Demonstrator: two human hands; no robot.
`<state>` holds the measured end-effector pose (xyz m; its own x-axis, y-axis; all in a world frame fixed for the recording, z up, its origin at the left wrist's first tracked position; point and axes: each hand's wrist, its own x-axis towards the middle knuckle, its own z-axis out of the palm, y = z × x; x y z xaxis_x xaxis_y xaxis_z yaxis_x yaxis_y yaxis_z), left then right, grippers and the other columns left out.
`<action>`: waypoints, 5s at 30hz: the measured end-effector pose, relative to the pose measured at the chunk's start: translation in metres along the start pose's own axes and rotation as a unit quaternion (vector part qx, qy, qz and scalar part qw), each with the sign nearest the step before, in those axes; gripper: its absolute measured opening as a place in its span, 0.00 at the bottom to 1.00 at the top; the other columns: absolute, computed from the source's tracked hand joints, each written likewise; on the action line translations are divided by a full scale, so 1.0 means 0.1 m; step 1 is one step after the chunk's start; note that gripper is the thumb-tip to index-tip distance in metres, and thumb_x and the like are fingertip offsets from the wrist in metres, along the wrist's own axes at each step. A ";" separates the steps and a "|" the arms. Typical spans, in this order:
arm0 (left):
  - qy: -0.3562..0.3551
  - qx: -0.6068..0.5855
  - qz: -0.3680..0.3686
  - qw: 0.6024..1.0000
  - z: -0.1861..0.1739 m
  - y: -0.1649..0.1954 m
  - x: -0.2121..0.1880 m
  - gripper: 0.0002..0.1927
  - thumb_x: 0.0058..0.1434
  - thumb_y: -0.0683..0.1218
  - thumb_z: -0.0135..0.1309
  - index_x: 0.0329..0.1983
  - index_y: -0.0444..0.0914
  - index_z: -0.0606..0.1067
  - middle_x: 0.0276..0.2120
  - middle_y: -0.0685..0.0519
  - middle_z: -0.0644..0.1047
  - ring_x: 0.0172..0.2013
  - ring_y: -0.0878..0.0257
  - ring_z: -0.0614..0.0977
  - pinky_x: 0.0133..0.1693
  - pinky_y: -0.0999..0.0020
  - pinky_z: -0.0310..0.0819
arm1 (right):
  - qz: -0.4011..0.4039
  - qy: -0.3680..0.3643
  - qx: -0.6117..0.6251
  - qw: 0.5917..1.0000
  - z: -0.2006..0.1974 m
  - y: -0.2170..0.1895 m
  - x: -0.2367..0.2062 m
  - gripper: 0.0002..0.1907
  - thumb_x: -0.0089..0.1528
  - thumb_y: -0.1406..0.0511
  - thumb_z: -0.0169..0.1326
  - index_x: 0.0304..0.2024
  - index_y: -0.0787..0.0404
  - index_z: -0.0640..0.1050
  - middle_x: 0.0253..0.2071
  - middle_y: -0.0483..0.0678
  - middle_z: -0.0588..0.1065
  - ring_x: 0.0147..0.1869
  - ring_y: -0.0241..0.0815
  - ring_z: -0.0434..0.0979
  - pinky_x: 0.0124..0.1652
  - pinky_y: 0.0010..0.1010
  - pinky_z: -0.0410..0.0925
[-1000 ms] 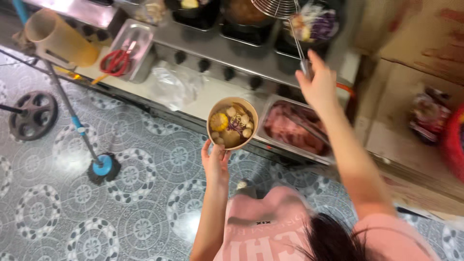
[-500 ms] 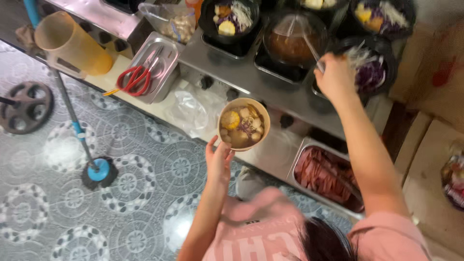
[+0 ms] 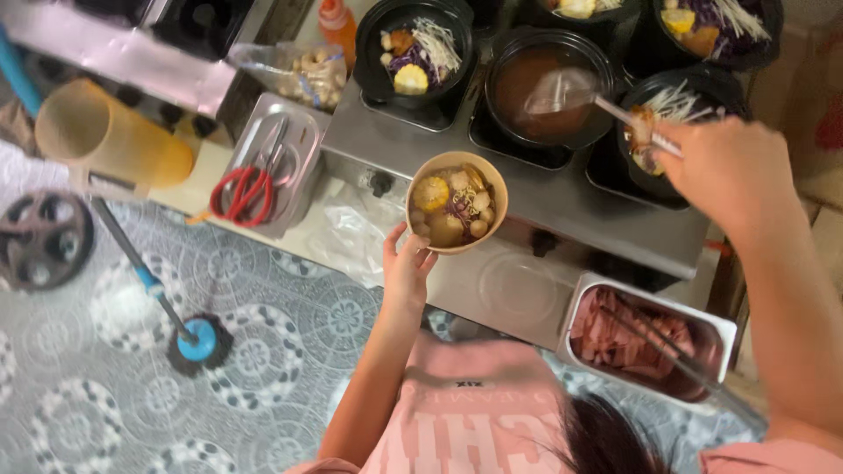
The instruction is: The person holds a paper bowl and uses tongs to add cooked ingredients from countertop pots, then adds shredded cabbage with tongs and ladles hot broth over the bowl with a skimmer. They pour broth from a pitcher into a plastic bag, tie the bag, and set the filled bowl and bag on the floor next to a tray.
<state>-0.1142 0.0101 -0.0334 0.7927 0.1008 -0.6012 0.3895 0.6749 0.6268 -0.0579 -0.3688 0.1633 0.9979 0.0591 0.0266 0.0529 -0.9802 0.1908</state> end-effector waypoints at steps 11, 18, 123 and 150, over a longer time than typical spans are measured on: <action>-0.049 0.044 -0.047 0.997 0.16 0.44 0.19 0.35 0.54 0.40 0.57 0.66 0.41 0.61 0.52 0.49 0.75 0.52 0.57 0.78 0.56 0.57 0.70 | 0.053 -0.068 -0.093 0.992 0.12 0.08 0.42 0.13 0.71 0.54 0.50 0.52 0.45 0.83 0.33 0.54 0.81 0.37 0.57 0.84 0.36 0.49 0.75; -0.057 0.036 -0.061 0.996 0.18 0.46 0.26 0.33 0.55 0.39 0.56 0.65 0.41 0.61 0.50 0.49 0.76 0.49 0.59 0.80 0.54 0.59 0.72 | 0.107 -0.258 0.068 0.958 -0.02 0.30 0.68 0.18 0.70 0.53 0.50 0.57 0.46 0.83 0.32 0.53 0.81 0.32 0.53 0.82 0.36 0.45 0.77; -0.055 -0.009 -0.021 0.998 0.50 0.68 0.65 0.39 0.51 0.42 0.60 0.67 0.41 0.58 0.51 0.48 0.73 0.50 0.55 0.79 0.53 0.58 0.72 | 0.351 -0.182 0.527 0.752 0.33 -0.47 -0.23 0.17 0.71 0.57 0.47 0.52 0.59 0.81 0.27 0.45 0.72 0.23 0.31 0.66 0.23 0.25 0.60; -0.073 0.003 -0.032 0.997 0.81 0.64 0.73 0.40 0.51 0.44 0.59 0.67 0.41 0.58 0.54 0.47 0.72 0.51 0.55 0.78 0.53 0.56 0.70 | -0.009 0.178 0.040 0.983 -0.29 -1.30 -1.19 0.20 0.68 0.61 0.63 0.62 0.57 0.80 0.29 0.46 0.73 0.24 0.45 0.70 0.28 0.34 0.65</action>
<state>0.0066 0.0009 0.0028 0.8259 -0.0500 -0.5616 0.4440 0.6715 0.5933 -0.1848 -0.2431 0.1638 0.9215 0.1253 0.3677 0.0877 -0.9892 0.1172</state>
